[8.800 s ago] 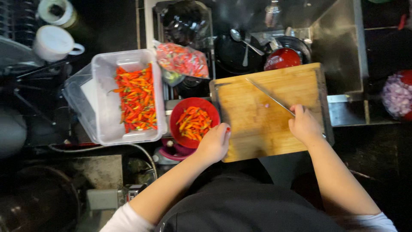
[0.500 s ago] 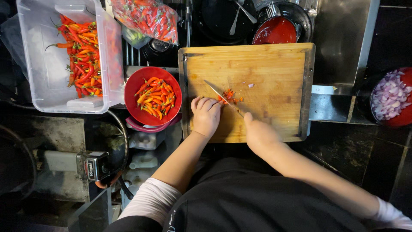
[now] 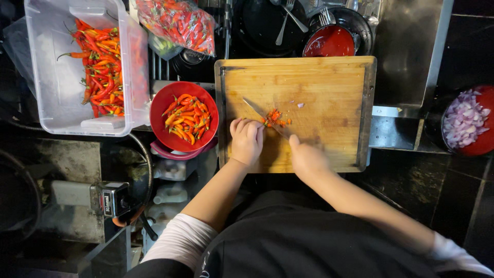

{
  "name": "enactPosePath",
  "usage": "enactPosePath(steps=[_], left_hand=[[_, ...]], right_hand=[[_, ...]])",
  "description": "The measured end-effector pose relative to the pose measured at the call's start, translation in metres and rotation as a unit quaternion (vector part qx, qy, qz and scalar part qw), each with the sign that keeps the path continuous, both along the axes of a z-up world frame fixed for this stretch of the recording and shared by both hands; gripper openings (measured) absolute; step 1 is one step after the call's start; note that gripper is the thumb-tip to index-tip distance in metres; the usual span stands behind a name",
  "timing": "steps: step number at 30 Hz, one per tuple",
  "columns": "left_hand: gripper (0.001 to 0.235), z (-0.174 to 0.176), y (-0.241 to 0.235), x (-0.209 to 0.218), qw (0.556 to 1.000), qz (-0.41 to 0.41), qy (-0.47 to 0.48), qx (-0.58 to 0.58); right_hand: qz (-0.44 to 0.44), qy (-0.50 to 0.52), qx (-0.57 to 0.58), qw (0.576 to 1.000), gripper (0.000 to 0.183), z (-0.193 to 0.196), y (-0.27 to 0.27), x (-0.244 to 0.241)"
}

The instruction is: The person chops chili peppers on a cutting board using a knife, fills a plastic bag with chili peppers by hand, and chops chili peppers on the board with the knife.

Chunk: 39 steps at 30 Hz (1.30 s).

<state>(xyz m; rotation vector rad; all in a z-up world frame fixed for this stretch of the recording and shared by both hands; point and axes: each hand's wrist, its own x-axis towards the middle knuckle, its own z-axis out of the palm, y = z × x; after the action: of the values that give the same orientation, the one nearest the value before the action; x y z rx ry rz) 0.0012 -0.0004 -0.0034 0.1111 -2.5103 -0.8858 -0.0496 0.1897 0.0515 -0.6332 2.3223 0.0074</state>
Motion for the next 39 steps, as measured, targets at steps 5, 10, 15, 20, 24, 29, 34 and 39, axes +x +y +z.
enactPosePath(steps=[5, 10, 15, 20, 24, 29, 34, 39], left_hand=[[0.015, -0.002, -0.002, -0.001, 1.0, -0.011, -0.003, -0.011], [0.015, -0.002, -0.001, -0.001, 1.0, -0.005, -0.002, -0.022], [0.016, 0.0, 0.0, -0.001, 1.0, -0.008, 0.006, -0.025], [0.02, -0.001, 0.001, -0.001, 1.0, 0.001, -0.011, -0.025], [0.022, 0.002, 0.007, 0.001, 0.998, 0.044, -0.019, -0.051], [0.023, 0.008, 0.014, 0.0, 0.994, 0.09, -0.036, -0.046], [0.022, 0.006, 0.014, 0.001, 0.995, 0.089, -0.036, -0.037], [0.021, 0.006, 0.011, 0.001, 0.997, 0.06, -0.025, -0.028]], right_hand=[[-0.069, -0.026, -0.041, 0.996, 0.03, -0.005, 0.001, -0.012], [-0.036, -0.022, -0.049, 0.998, 0.026, -0.009, 0.015, 0.001], [-0.034, 0.025, -0.048, 0.998, 0.024, -0.021, -0.007, -0.005], [-0.033, -0.001, -0.072, 0.997, 0.025, 0.015, -0.005, -0.018], [-0.049, -0.025, -0.088, 0.995, 0.022, 0.026, 0.004, -0.009], [-0.049, -0.017, -0.068, 0.996, 0.019, 0.018, 0.002, 0.0], [-0.099, -0.065, -0.029, 0.993, 0.025, -0.012, 0.001, 0.011], [-0.055, 0.051, -0.108, 0.991, 0.019, -0.044, -0.013, 0.005]])
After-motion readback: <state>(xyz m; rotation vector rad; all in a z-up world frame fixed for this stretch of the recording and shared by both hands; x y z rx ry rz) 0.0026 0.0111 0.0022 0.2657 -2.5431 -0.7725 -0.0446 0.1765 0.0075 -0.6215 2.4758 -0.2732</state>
